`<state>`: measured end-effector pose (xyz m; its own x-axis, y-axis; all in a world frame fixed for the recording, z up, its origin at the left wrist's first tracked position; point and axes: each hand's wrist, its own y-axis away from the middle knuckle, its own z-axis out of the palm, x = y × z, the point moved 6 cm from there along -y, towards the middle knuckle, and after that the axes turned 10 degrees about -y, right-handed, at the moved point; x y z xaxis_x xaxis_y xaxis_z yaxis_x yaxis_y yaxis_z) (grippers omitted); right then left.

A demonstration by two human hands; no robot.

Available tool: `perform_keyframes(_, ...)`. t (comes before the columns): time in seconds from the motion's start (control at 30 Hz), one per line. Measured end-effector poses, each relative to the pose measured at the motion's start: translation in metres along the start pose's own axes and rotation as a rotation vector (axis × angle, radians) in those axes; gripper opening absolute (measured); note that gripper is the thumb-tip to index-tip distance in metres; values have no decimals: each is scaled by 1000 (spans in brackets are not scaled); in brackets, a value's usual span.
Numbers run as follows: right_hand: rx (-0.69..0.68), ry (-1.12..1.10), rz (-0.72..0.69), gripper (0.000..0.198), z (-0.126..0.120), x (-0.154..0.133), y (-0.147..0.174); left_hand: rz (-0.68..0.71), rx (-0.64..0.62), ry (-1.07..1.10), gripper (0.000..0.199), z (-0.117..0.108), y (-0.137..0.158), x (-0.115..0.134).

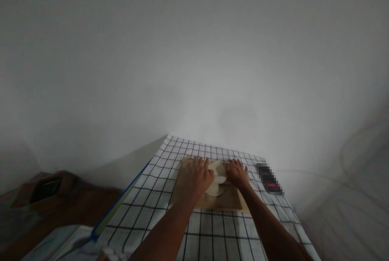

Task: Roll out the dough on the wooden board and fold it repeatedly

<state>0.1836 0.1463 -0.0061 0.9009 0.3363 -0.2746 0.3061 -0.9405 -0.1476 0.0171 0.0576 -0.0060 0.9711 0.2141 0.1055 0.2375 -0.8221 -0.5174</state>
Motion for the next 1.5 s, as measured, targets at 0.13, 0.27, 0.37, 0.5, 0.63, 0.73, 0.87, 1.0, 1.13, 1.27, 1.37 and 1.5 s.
perform_keyframes(0.13,80,58,56,45,-7,0,37,55,85,36,45,-6,17,5)
perform_keyframes(0.27,94,88,82,47,-8,-1,72,106,176,50,44,-6,30,6)
perform_keyframes(0.37,107,101,60,50,-6,-5,100,144,188,76,46,-7,37,5)
perform_keyframes(0.5,143,93,87,54,-1,-9,130,187,188,128,46,-14,43,3)
perform_keyframes(0.63,154,73,101,54,-1,-10,132,195,188,125,45,-16,43,4)
perform_keyframes(0.73,143,77,63,50,-5,-7,112,154,165,111,43,-14,37,7)
perform_keyframes(0.87,84,48,39,49,-7,3,69,82,145,113,42,-9,27,10)
perform_keyframes(1.0,18,1,-34,51,-3,8,21,51,160,86,46,-1,13,12)
perform_keyframes(1.13,-39,-8,-133,52,3,4,-27,-20,105,95,50,14,-13,6)
perform_keyframes(1.27,-81,-4,-195,49,11,-1,-65,-33,65,83,51,19,-37,2)
perform_keyframes(1.37,-92,3,-217,48,14,-4,-78,-35,48,80,51,16,-47,-1)
perform_keyframes(1.5,-106,14,-224,44,14,-5,-72,-24,20,76,51,16,-48,-2)
